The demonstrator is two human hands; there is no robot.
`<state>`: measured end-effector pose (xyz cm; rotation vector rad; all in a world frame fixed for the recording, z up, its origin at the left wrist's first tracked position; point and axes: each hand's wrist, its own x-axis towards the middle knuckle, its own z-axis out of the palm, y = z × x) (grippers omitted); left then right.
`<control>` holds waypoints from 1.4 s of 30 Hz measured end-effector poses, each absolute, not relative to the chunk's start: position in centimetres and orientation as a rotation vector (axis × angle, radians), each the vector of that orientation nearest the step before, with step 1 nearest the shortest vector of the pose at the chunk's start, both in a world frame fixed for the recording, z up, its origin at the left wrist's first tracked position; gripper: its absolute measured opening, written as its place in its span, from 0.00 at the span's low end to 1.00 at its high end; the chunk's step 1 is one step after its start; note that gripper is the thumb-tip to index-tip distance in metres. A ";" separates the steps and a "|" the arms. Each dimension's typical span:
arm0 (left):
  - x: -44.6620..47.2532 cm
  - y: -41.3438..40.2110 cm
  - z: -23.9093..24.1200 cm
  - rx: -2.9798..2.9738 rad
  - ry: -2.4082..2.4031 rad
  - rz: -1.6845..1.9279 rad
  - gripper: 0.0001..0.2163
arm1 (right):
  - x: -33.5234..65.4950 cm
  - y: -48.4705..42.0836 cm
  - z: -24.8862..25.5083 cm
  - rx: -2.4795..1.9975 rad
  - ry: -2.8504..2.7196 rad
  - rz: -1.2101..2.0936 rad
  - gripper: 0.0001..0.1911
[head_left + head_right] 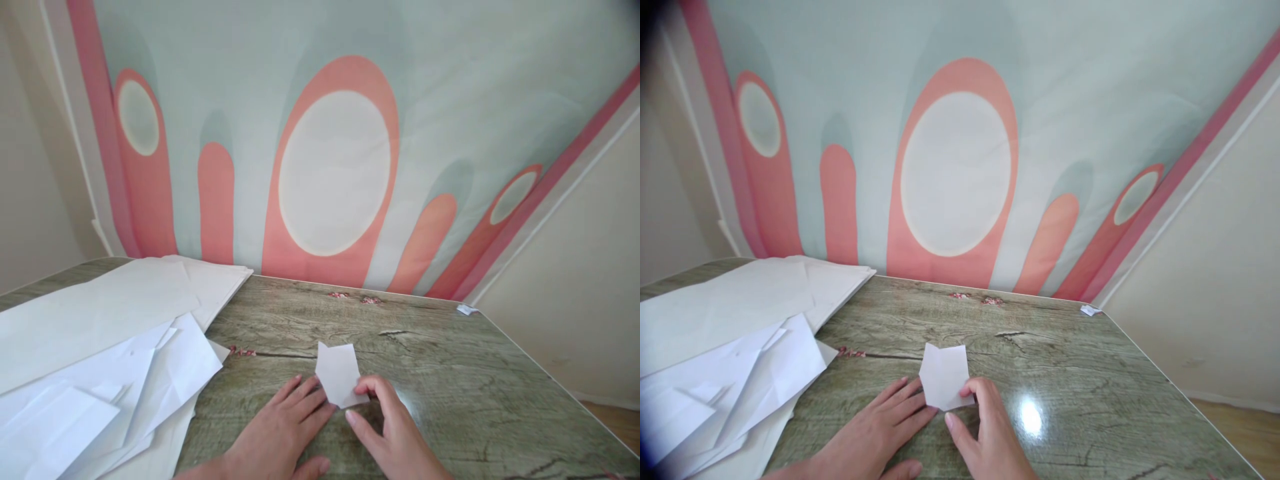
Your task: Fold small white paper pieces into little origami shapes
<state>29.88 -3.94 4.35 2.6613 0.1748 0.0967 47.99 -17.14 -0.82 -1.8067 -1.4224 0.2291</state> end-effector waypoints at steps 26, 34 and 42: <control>29.7 -4.0 2.1 2.488 0.241 0.428 0.33 | 47.0 -16.1 1.8 -1.409 -2.040 -0.372 0.10; 29.7 -4.4 2.1 2.313 0.250 0.256 0.24 | 45.2 -15.8 1.4 -1.228 -1.917 -0.622 0.08; 30.8 -4.4 2.6 1.847 0.368 0.299 0.14 | 46.5 -16.6 -0.2 -1.497 -1.441 -0.211 0.23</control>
